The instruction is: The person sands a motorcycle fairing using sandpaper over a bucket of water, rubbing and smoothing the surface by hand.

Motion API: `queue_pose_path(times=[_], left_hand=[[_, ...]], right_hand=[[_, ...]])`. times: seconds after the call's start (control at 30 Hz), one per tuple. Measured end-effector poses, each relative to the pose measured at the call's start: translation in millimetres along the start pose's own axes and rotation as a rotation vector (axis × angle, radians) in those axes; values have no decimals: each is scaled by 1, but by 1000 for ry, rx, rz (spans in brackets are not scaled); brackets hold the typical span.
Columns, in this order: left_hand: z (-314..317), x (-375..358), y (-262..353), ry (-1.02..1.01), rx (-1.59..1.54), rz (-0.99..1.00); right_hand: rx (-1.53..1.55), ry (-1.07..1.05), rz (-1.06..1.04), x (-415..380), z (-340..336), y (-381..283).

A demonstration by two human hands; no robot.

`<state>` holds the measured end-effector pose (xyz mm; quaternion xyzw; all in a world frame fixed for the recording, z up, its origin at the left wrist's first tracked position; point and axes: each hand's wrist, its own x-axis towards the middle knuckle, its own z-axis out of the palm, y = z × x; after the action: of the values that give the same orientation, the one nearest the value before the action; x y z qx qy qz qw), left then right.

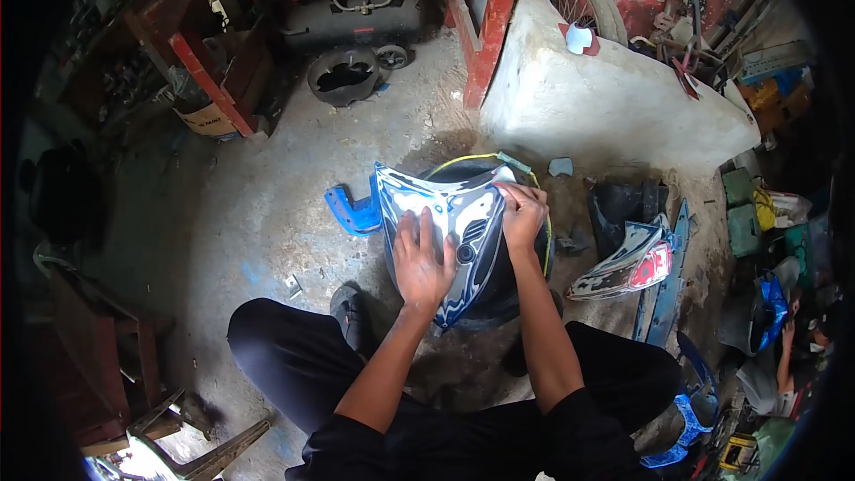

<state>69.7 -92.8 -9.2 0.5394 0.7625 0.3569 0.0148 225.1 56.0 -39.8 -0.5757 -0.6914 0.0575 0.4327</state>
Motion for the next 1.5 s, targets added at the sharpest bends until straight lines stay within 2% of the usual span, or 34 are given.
queue_pose_path(times=[0.07,0.1,0.13,0.2,0.23,0.27,0.33,0.37,0.5,0.6,0.63,0.67,0.73,0.77,0.8,0.87,0.93,1.0,1.07,1.13,1.17,1.27,1.3,1.4,1.43,1.5], left_hand=[[-1,-2,-3,-7,-22,-10],[-1,-1,-3,-9,2,-4],[-1,-1,-1,-11,24,4],[-2,0,0,-12,16,0],[-1,0,-1,-15,-3,-4],[-2,-1,-2,-23,-23,-10],[-3,-1,-3,-18,5,-5],[-2,-1,-2,-13,32,7],[-1,-1,-2,-19,-17,-18],[-2,-1,-1,-18,20,-8],[-2,-1,-1,1,27,8],[-2,0,-2,3,34,10],[-1,-1,-2,-12,-19,-18],[0,-1,-3,-7,-11,-7],[0,-2,-2,-10,-21,-9],[-1,-1,-2,6,13,14],[-2,-1,-3,12,27,18],[-1,-1,-2,19,-4,11],[-1,-1,0,16,13,14],[-2,0,-1,20,17,17],[-3,1,-3,20,22,18],[1,-3,0,-14,13,-9],[1,-3,0,-14,5,-8],[-2,0,-3,-18,-4,-18],[-1,-1,-2,-25,-23,-31],[0,-2,0,-22,-18,-24]], right_hand=[[210,-180,-209,3,-8,-8],[117,-172,-229,4,-14,-13],[110,-172,-231,3,-14,-7],[-3,-27,37,4,-8,-3],[105,-56,-98,7,-7,-4],[108,-57,-94,5,-5,-5],[75,-140,-242,6,-15,-14],[45,-60,-183,4,-11,-8],[156,-90,-140,6,-7,-10],[92,-59,-151,5,-11,-4],[41,-1,-53,3,-7,-3],[47,0,-52,4,-5,-2],[187,-141,-245,9,-11,-11],[205,-200,-253,9,-17,-14],[195,-202,-254,7,-17,-10],[36,-46,-62,4,-10,-6],[34,-10,-44,5,-6,-10],[239,-187,-248,9,-11,-9],[174,-189,-225,9,-16,-6],[47,-43,-89,8,-12,-7],[181,-97,-169,8,-11,-7],[203,-209,-217,10,-16,-7],[129,-95,-176,8,-14,-8],[167,-58,-117,5,-7,-14],[238,-135,-219,6,-10,-14],[214,-130,-196,5,-12,-11]])
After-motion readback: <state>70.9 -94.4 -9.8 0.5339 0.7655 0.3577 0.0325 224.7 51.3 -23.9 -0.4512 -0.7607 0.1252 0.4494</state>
